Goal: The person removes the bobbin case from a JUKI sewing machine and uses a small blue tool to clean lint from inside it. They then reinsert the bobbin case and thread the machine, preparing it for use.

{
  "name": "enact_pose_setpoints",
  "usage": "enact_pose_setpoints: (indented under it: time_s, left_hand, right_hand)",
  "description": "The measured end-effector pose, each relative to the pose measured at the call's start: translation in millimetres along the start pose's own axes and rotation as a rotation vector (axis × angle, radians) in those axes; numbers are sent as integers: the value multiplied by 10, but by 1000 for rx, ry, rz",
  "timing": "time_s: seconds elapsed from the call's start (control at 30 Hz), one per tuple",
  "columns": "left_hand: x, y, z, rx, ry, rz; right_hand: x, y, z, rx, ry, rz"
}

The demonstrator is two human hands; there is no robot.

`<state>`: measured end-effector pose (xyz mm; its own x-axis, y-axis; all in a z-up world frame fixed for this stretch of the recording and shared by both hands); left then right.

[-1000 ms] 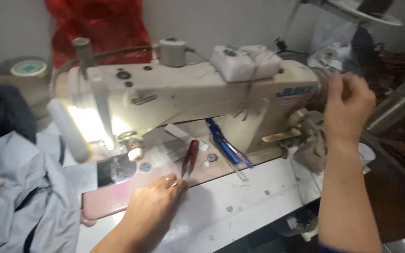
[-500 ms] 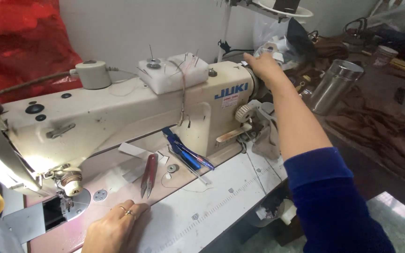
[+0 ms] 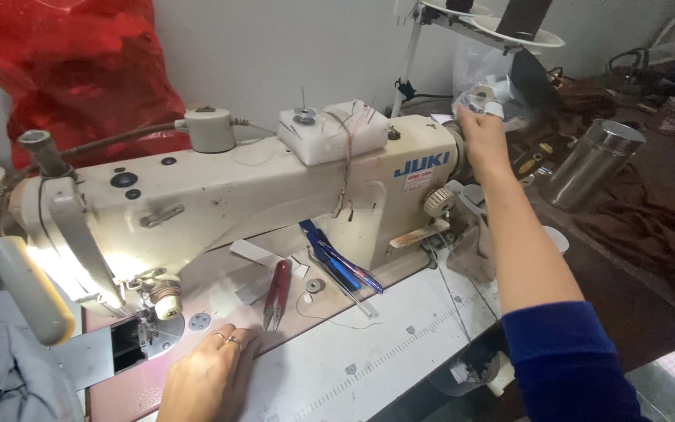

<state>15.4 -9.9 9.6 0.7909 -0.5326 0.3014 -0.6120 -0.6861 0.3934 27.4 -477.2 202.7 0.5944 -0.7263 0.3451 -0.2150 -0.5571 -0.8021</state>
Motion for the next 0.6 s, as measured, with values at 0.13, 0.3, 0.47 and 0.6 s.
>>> enact_pose_setpoints:
  time_s: [0.13, 0.3, 0.47, 0.6]
  left_hand:
    - [34, 44, -71, 8, -67, -9]
    - [0, 76, -155, -20, 6, 96]
    - [-35, 105, -218, -5, -35, 152]
    - [-32, 133, -241, -68, -29, 176]
  right_hand:
    - [-144, 312, 69, 145, 171, -173]
    - [34, 784, 30, 263, 204, -191]
    - [-31, -97, -19, -211, -26, 49]
    - [266, 315, 34, -136, 42, -67]
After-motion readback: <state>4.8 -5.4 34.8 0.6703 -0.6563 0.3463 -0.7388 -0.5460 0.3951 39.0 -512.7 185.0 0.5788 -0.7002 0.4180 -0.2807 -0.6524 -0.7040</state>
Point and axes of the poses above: each hand's wrist, its own x-axis towards the middle knuckle, its own z-axis out of the palm, y = z × x, the point moved 2 cm from there along x, towards the middle knuckle, and after that the axes turned 2 degrees about z, right-handed, at the moved point
